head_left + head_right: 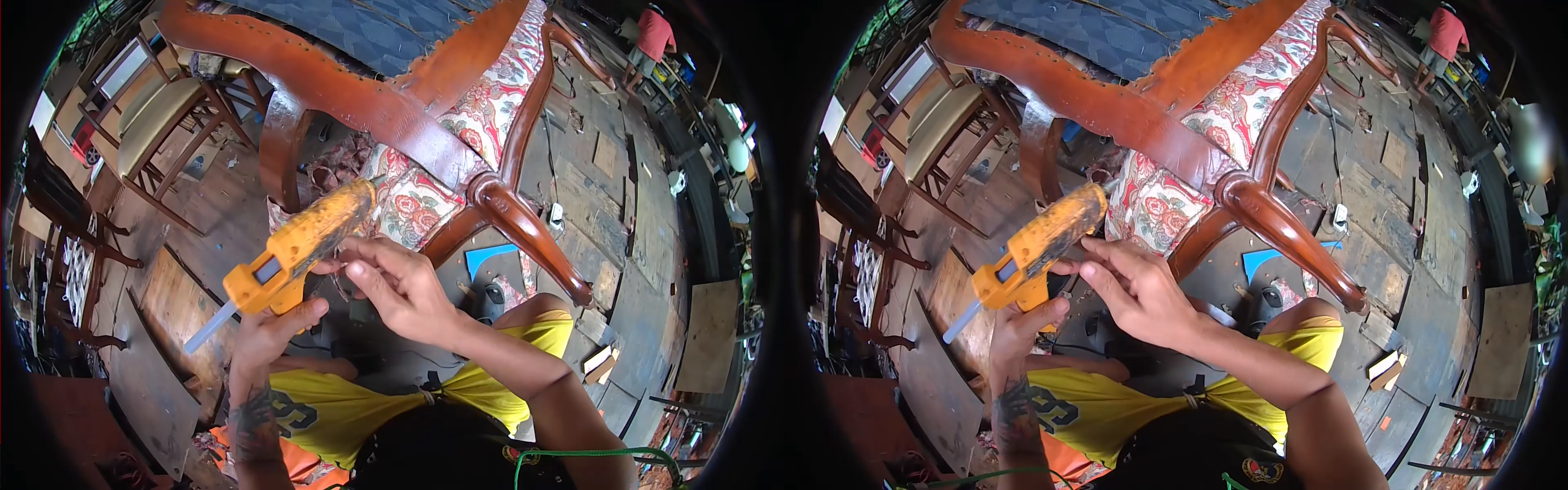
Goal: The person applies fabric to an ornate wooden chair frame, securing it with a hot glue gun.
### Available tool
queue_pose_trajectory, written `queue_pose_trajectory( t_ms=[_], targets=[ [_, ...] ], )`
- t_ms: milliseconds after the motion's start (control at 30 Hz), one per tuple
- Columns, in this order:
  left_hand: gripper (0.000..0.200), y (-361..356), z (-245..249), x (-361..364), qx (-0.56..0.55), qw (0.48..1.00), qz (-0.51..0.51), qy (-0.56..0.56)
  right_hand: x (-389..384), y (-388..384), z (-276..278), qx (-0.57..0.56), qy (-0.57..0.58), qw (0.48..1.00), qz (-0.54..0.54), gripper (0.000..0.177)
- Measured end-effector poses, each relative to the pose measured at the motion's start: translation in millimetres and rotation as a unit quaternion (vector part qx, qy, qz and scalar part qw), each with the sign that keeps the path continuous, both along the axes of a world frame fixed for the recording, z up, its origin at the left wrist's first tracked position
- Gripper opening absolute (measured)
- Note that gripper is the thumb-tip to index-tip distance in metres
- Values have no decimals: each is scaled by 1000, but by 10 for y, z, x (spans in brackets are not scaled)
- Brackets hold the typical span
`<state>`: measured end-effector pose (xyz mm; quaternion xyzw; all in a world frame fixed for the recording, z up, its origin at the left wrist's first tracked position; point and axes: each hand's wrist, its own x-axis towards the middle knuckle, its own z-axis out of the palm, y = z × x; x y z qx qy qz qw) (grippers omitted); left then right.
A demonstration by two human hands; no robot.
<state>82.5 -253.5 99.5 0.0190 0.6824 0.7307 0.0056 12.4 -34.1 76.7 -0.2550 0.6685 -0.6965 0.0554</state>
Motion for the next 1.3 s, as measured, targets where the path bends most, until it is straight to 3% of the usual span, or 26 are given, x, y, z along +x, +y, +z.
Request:
queue_pose_trajectory(
  t_ms=[67,133,400,600,833,1000,1300],
  targets=[
    [49,-85,-127,-113,-30,999,2,-44,-107,-102,-85,-35,-35,999,10,36],
    [42,-82,-127,-234,-33,997,12,-63,-200,-146,-47,-80,-117,986,91,41],
    [28,-45,-188,-574,-24,998,7,-63,-386,-289,-287,-131,-127,981,65,33],
    [30,17,-86,-714,-100,991,18,-92,-413,-285,-368,-135,-100,985,47,33],
    [31,14,-56,-821,-96,993,-1,-72,-459,-250,-270,-150,-158,974,55,30],
    [29,11,48,-851,-171,978,-8,-121,-481,-276,-310,-129,-142,981,32,31],
    [29,64,55,-873,-151,985,-5,-83,-501,-293,-264,-129,-150,980,19,30]
  ],
)
